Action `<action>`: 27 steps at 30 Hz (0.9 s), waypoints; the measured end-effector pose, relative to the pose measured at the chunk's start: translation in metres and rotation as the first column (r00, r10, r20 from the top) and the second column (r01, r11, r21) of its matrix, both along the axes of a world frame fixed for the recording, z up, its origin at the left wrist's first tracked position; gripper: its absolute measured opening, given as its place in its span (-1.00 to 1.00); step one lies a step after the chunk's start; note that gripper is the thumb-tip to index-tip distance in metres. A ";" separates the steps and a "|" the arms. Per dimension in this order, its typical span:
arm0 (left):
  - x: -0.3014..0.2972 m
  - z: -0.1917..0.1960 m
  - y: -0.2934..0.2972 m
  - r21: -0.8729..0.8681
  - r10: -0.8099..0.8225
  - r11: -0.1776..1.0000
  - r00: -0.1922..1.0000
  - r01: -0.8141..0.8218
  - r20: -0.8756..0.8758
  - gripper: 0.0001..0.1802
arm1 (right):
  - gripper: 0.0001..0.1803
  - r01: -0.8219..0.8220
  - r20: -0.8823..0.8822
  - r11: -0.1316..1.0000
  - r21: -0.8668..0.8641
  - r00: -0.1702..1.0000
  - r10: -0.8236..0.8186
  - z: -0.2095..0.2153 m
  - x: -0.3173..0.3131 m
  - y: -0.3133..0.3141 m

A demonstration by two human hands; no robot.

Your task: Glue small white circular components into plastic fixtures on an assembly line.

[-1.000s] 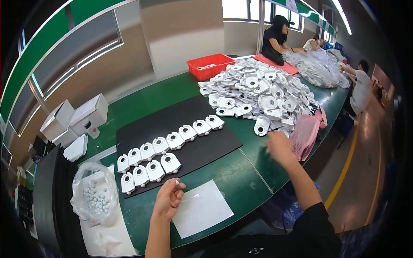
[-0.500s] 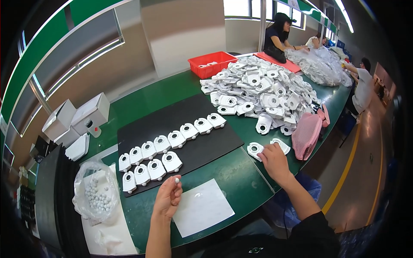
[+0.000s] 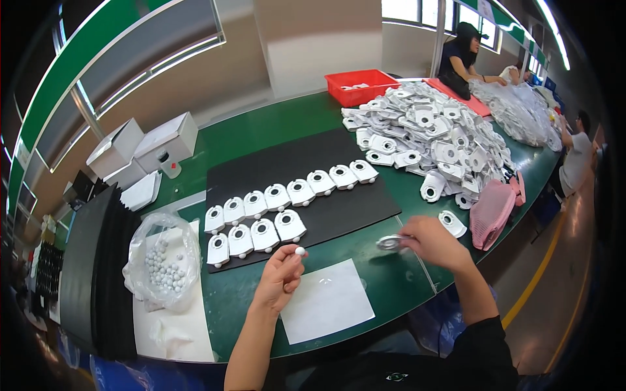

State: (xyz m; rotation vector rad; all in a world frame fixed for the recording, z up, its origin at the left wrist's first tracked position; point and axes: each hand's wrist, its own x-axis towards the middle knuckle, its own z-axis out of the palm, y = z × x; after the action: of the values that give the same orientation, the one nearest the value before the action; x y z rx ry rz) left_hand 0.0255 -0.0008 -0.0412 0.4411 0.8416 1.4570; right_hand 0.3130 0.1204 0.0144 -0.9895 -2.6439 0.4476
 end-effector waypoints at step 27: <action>-0.001 -0.002 0.002 -0.008 0.010 1.000 1.000 -0.010 0.025 -0.81 | -0.87 -0.166 -0.471 0.883 -0.439 0.879 -0.069 -0.073 -0.081 -0.060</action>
State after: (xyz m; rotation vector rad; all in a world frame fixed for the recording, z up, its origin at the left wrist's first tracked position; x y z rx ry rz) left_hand 0.0244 0.0011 -0.0433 0.4124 0.8302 1.4650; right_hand 0.2319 0.0603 -0.0582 -0.7935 -2.1480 1.2214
